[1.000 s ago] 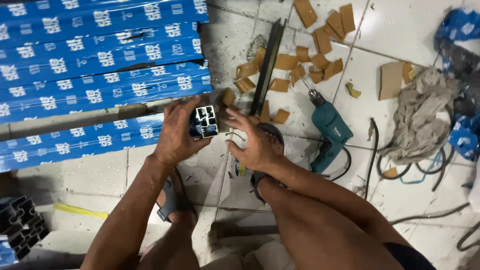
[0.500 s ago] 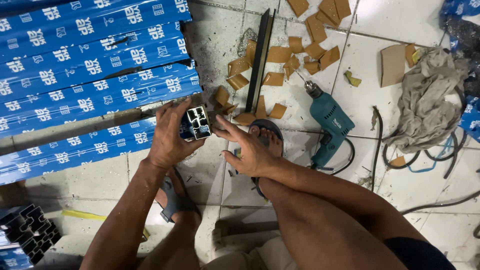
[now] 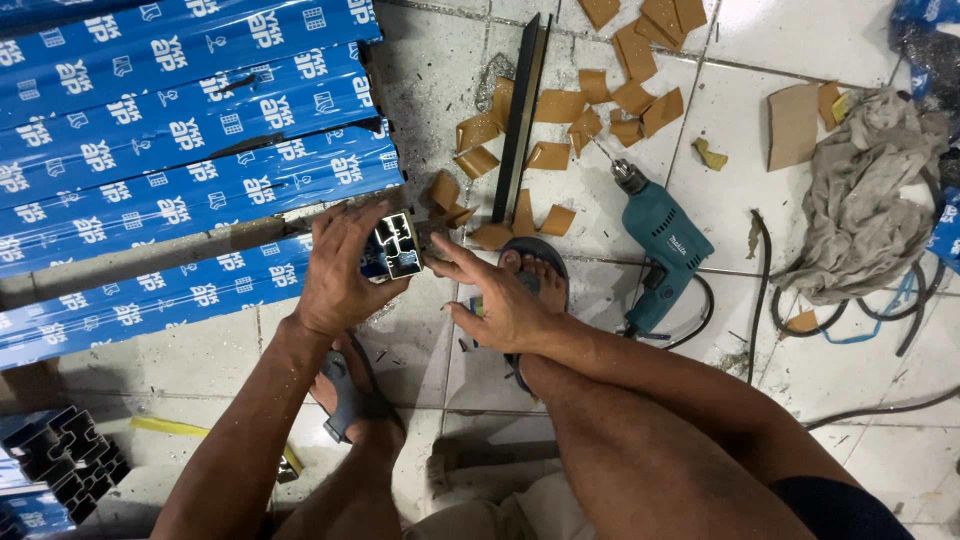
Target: The person positions and aligns aluminum profile segments on the floor before using a handheld power drill to create holes in the metal.
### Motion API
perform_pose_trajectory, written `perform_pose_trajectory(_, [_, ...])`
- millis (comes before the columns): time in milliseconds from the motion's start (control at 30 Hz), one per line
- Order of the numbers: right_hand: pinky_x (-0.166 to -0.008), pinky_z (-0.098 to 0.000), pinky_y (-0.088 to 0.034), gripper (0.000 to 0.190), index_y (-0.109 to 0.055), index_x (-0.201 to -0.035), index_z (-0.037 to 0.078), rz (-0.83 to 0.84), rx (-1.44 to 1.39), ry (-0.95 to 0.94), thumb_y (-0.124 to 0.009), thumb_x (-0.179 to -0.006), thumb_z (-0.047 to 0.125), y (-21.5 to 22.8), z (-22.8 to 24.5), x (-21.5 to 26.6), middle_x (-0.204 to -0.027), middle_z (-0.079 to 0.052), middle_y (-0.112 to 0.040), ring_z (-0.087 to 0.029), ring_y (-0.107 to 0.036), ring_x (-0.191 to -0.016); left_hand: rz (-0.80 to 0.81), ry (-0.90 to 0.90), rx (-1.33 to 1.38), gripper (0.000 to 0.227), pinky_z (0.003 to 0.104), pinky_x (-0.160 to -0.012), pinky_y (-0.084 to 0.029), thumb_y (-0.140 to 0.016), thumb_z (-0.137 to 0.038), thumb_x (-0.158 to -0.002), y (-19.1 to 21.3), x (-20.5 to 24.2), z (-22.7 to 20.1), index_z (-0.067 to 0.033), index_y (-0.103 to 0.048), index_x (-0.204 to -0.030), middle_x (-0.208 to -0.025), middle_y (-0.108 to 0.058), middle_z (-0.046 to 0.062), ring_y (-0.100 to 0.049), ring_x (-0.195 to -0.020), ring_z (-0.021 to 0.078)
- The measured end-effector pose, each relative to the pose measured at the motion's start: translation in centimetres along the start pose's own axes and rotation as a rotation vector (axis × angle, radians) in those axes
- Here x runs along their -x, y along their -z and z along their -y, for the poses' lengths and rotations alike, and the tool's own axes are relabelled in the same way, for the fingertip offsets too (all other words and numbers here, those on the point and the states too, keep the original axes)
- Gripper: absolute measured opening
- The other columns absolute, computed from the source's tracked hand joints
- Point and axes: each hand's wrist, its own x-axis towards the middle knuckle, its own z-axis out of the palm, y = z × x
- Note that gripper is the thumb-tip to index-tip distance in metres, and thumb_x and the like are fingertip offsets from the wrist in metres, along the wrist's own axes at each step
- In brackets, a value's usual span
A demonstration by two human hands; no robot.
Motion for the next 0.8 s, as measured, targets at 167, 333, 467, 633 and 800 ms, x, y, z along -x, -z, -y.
perform_pose_trajectory(167, [-0.112,-0.0783,-0.038,0.078,-0.016,-0.167,0.014,-0.027,-0.004,0.013,-0.055,-0.101,0.004,0.3,0.3,0.0,-0.157,-0.02,-0.049,-0.054,-0.044,-0.141,0.004,-0.003,0.004,0.08,0.052,-0.108,-0.04,-0.094,-0.014,-0.061,0.1,-0.2,-0.1,-0.004,-0.064,-0.134,-0.124,-0.072,0.014,-0.07,-0.11,0.0339])
perform_pose_trajectory(333, [-0.111,-0.0776,-0.038,0.076,-0.018,-0.167,0.015,-0.037,-0.024,0.032,-0.055,-0.101,0.005,0.0,-0.1,0.1,-0.155,-0.02,-0.051,-0.054,-0.045,-0.14,-0.01,-0.013,-0.013,0.078,0.051,-0.107,-0.041,-0.094,-0.014,-0.061,-0.1,0.2,0.3,-0.0041,-0.064,-0.133,-0.123,-0.072,0.014,-0.07,-0.11,0.0342])
perform_pose_trajectory(467, [-0.112,-0.0718,-0.04,0.067,-0.032,-0.161,0.009,-0.207,0.02,0.049,-0.059,-0.099,0.005,0.9,-1.2,0.4,-0.152,-0.022,-0.054,-0.053,-0.045,-0.139,-0.015,-0.006,-0.005,0.083,0.049,-0.106,-0.043,-0.095,-0.014,-0.056,-0.3,0.4,0.7,-0.0055,-0.065,-0.132,-0.123,-0.073,0.013,-0.07,-0.111,0.0334])
perform_pose_trajectory(633, [-0.114,-0.0649,-0.039,0.051,-0.054,-0.15,0.001,-0.603,0.31,0.1,-0.065,-0.102,0.014,5.9,-4.9,3.9,-0.146,-0.024,-0.059,-0.049,-0.049,-0.137,-0.028,0.0,-0.025,0.079,0.048,-0.103,-0.044,-0.095,-0.013,-0.057,-0.2,0.1,0.4,-0.0063,-0.066,-0.131,-0.122,-0.074,0.012,-0.071,-0.108,0.0329])
perform_pose_trajectory(800, [-0.12,-0.061,-0.034,0.072,-0.04,-0.158,0.007,-1.107,0.426,-0.297,-0.077,-0.102,0.032,9.9,-8.7,12.6,-0.155,-0.026,-0.039,-0.048,-0.035,-0.147,-0.034,0.004,-0.034,0.079,0.049,-0.102,-0.045,-0.095,-0.013,-0.056,-0.3,0.1,0.3,-0.0059,-0.067,-0.13,-0.119,-0.075,0.013,-0.072,-0.104,0.0336])
